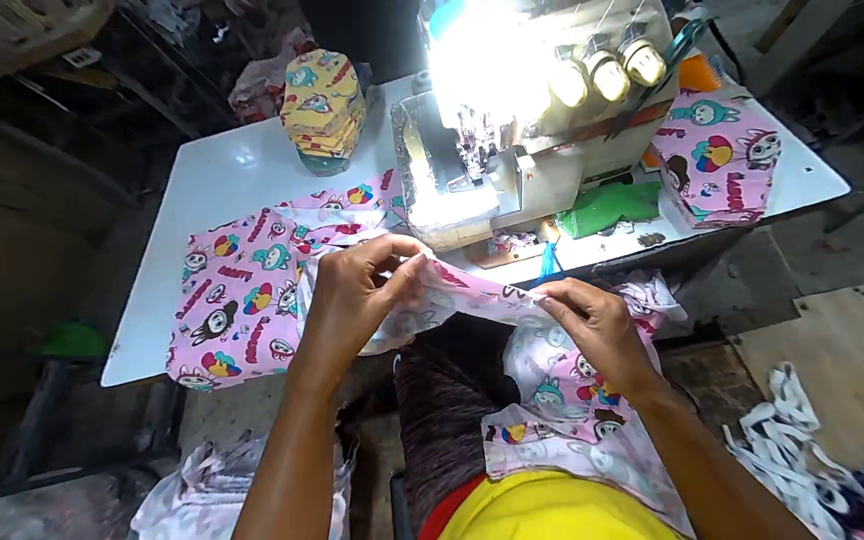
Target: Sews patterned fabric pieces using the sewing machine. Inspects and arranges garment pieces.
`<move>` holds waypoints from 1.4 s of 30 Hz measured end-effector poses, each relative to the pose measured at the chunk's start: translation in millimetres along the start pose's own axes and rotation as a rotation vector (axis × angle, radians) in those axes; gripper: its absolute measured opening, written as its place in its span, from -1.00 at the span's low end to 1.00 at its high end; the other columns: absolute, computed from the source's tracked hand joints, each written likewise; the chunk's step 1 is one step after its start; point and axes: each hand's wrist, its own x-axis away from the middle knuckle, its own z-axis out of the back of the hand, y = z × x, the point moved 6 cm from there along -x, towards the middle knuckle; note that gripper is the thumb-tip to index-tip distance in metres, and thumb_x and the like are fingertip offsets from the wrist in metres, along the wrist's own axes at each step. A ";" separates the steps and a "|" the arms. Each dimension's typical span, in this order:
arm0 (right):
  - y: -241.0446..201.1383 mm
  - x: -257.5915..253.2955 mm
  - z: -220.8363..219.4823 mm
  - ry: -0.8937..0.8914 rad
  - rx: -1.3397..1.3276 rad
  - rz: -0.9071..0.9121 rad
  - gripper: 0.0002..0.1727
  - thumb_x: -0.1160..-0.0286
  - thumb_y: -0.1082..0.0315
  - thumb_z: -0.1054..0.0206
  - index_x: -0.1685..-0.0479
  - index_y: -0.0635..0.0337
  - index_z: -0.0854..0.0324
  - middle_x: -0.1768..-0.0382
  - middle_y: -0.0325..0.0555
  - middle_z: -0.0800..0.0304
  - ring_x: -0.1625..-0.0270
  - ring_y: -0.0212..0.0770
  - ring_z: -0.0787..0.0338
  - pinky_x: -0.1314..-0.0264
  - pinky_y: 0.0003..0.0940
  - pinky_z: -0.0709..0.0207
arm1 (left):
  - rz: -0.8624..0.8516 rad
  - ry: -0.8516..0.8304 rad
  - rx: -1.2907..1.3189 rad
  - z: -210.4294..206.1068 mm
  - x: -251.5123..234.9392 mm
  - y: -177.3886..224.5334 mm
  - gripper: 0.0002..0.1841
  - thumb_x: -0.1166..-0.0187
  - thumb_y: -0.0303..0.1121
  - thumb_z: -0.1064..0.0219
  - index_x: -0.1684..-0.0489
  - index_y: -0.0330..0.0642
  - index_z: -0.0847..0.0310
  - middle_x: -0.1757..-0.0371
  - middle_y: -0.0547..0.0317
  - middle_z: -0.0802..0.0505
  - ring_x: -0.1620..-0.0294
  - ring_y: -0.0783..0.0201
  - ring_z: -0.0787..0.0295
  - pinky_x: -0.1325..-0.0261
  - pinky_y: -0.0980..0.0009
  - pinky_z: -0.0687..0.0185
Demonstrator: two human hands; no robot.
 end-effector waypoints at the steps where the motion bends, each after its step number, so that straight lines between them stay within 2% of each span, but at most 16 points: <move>1: 3.8 -2.0 -1.6 0.007 0.031 -0.005 -0.80 -0.66 0.28 -0.32 0.06 0.17 -0.82 0.15 -0.22 -0.84 0.13 -0.52 -0.78 0.03 -0.61 -0.67 | -0.053 -0.008 -0.041 0.1 -5.2 10.5 -0.85 -0.66 -0.38 -0.33 -0.02 -0.21 -0.73 0.21 0.22 -0.86 0.37 0.52 -0.81 0.29 0.60 -0.77; 5: 6.0 -13.3 -10.5 -0.045 0.063 0.017 -0.80 -0.60 0.37 -0.35 -0.03 0.23 -0.81 0.11 -0.10 -0.79 0.10 -0.33 -0.79 -0.02 -0.43 -0.70 | -0.243 0.003 -0.194 -11.7 -25.9 43.3 -0.87 -0.58 -0.38 -0.37 0.15 -0.22 -0.80 0.19 0.09 -0.75 0.36 0.42 -0.62 0.28 0.56 -0.52; 9: -12.2 -30.8 -15.2 -0.130 -0.086 0.104 -0.50 -0.45 0.22 -0.52 -0.35 0.24 -0.69 -0.21 -0.06 -0.72 -0.24 -0.32 -0.72 -0.31 -0.43 -0.63 | -0.304 0.005 -0.174 -27.8 -39.2 56.4 -0.86 -0.57 -0.34 -0.40 0.15 -0.18 -0.84 0.26 0.13 -0.73 0.39 0.43 -0.52 0.31 0.56 -0.38; 11: -21.8 -38.9 -17.0 -0.114 -0.132 0.149 -0.52 -0.41 0.21 -0.54 -0.25 0.31 -0.71 -0.15 -0.03 -0.75 -0.23 -0.34 -0.72 -0.33 -0.46 -0.60 | -0.322 0.011 -0.110 -33.7 -46.5 57.6 -0.84 -0.56 -0.30 -0.43 0.17 -0.18 -0.87 0.26 0.14 -0.75 0.36 0.50 -0.55 0.28 0.64 -0.41; 14: -33.7 -52.0 -20.4 -0.082 -0.148 0.200 -0.74 -0.50 0.25 -0.47 0.12 0.31 -0.74 0.05 -0.07 -0.76 -0.05 -0.37 -0.73 -0.16 -0.51 -0.60 | -0.341 0.041 -0.091 -31.2 -48.0 58.6 -0.85 -0.59 -0.34 -0.42 0.15 -0.17 -0.89 0.20 0.13 -0.75 0.28 0.53 -0.60 0.22 0.70 -0.48; 17: -45.9 -64.5 -22.8 -0.069 -0.132 0.202 -0.84 -0.67 0.35 -0.29 0.18 0.27 -0.68 0.27 -0.15 -0.71 0.27 -0.45 -0.70 0.17 -0.60 -0.60 | -0.323 0.143 -0.184 -19.2 -36.4 61.5 -0.81 -0.66 -0.45 -0.31 -0.01 -0.22 -0.86 -0.05 -0.09 -0.76 0.12 0.29 -0.67 0.08 0.49 -0.55; 21: -81.6 -75.3 -18.1 -0.048 0.045 0.204 -0.79 -0.74 0.41 -0.21 -0.19 0.30 -0.56 0.42 -0.06 -0.65 0.53 -0.31 -0.59 0.49 -0.46 -0.50 | -0.223 0.024 -0.272 -29.1 -13.1 55.9 -0.65 -0.80 -0.22 -0.03 -0.10 -0.21 -0.71 0.45 0.19 -0.77 0.61 0.31 -0.62 0.59 0.34 -0.50; 23: -102.5 -87.6 -18.1 -0.067 0.105 0.221 -0.69 -0.75 0.42 -0.20 -0.39 0.24 -0.47 0.37 -0.03 -0.67 0.58 -0.23 -0.59 0.57 -0.37 -0.48 | -0.088 -0.198 -0.407 -34.3 -5.7 31.0 -0.53 -0.85 -0.02 0.09 -0.05 -0.12 -0.71 0.60 0.24 -0.71 0.63 0.17 -0.69 0.57 0.11 -0.54; 27: -135.6 -120.9 -29.6 -0.077 0.283 0.307 -0.75 -0.58 0.62 -0.18 0.09 0.18 -0.76 0.05 0.03 -0.75 0.24 -0.05 -0.81 0.30 -0.16 -0.66 | 0.329 -0.168 -0.828 42.2 -15.7 -11.4 -0.51 -0.78 -0.12 -0.21 0.27 -0.52 -0.66 0.36 -0.56 -0.74 0.26 -0.62 -0.74 0.33 -0.50 -0.50; 29: -149.6 -128.5 -36.6 -0.061 0.391 0.297 -0.72 -0.51 0.65 -0.20 0.08 0.17 -0.79 -0.19 0.07 -0.76 0.29 -0.01 -0.84 0.38 -0.13 -0.66 | 0.283 0.065 -0.978 89.9 -25.8 -5.7 -0.47 -0.62 -0.15 -0.40 -0.19 -0.58 -0.57 -0.12 -0.77 -0.67 -0.19 -0.85 -0.54 -0.02 -0.73 -0.33; 30: -154.7 -130.7 -40.7 -0.039 0.441 0.300 -0.70 -0.52 0.64 -0.21 -0.04 0.18 -0.79 -0.29 0.08 -0.74 0.34 -0.02 -0.83 0.44 -0.14 -0.62 | 0.231 0.130 -0.980 105.5 -30.0 -2.7 -0.38 -0.52 -0.22 -0.48 -0.38 -0.57 -0.48 -0.36 -0.79 -0.56 -0.48 -0.89 -0.26 -0.33 -0.79 -0.05; 32: -157.3 -129.0 -50.0 -0.032 0.515 0.289 -0.59 -0.55 0.63 -0.20 -0.32 0.18 -0.71 -0.35 0.08 -0.67 0.39 -0.06 -0.79 0.50 -0.21 -0.58 | 0.149 0.094 -0.977 112.6 -30.1 1.7 -0.25 -0.36 -0.26 -0.58 -0.49 -0.55 -0.39 -0.46 -0.82 -0.46 -0.61 -0.89 -0.04 -0.46 -0.78 0.13; 34: -150.7 -112.9 -56.5 -0.115 0.513 0.272 -0.60 -0.53 0.63 -0.25 -0.33 0.23 -0.68 -0.25 0.12 -0.66 0.34 -0.04 -0.79 0.44 -0.21 -0.65 | 0.164 -0.131 -0.918 95.5 -14.9 -1.9 -0.32 -0.27 -0.28 -0.70 -0.34 -0.50 -0.57 -0.24 -0.81 -0.60 -0.34 -0.89 -0.39 -0.19 -0.76 -0.24; 36: -131.5 -86.1 -62.9 -0.223 0.487 0.258 -0.75 -0.50 0.59 -0.33 -0.08 0.22 -0.74 -0.04 0.10 -0.70 0.40 -0.02 -0.75 0.49 -0.16 -0.62 | 0.192 -0.407 -0.848 71.0 12.6 -24.1 -0.49 -0.22 -0.20 -0.76 -0.07 -0.30 -0.77 0.15 -0.38 -0.82 0.04 -0.46 -0.78 0.00 -0.46 -0.59; 38: -102.3 -66.6 -74.6 -0.269 0.430 0.268 -0.88 -0.46 0.56 -0.39 0.12 0.22 -0.74 0.17 0.04 -0.72 0.51 -0.05 -0.72 0.57 -0.14 -0.60 | 0.101 -0.443 -0.761 49.0 38.5 -35.4 -0.56 -0.16 -0.27 -0.77 -0.05 -0.16 -0.87 0.05 -0.16 -0.91 -0.23 -0.32 -0.79 -0.37 -0.54 -0.39; 42: -67.0 -40.3 -85.4 -0.246 0.319 0.246 -0.72 -0.49 0.41 -0.46 -0.16 0.22 -0.69 0.24 0.00 -0.79 0.47 -0.07 -0.77 0.50 -0.15 -0.64 | 0.060 -0.161 -0.722 28.7 57.3 -31.1 -0.72 -0.41 -0.51 -0.54 -0.07 -0.33 -0.77 -0.06 -0.21 -0.88 -0.49 -0.40 -0.59 -0.67 -0.57 0.16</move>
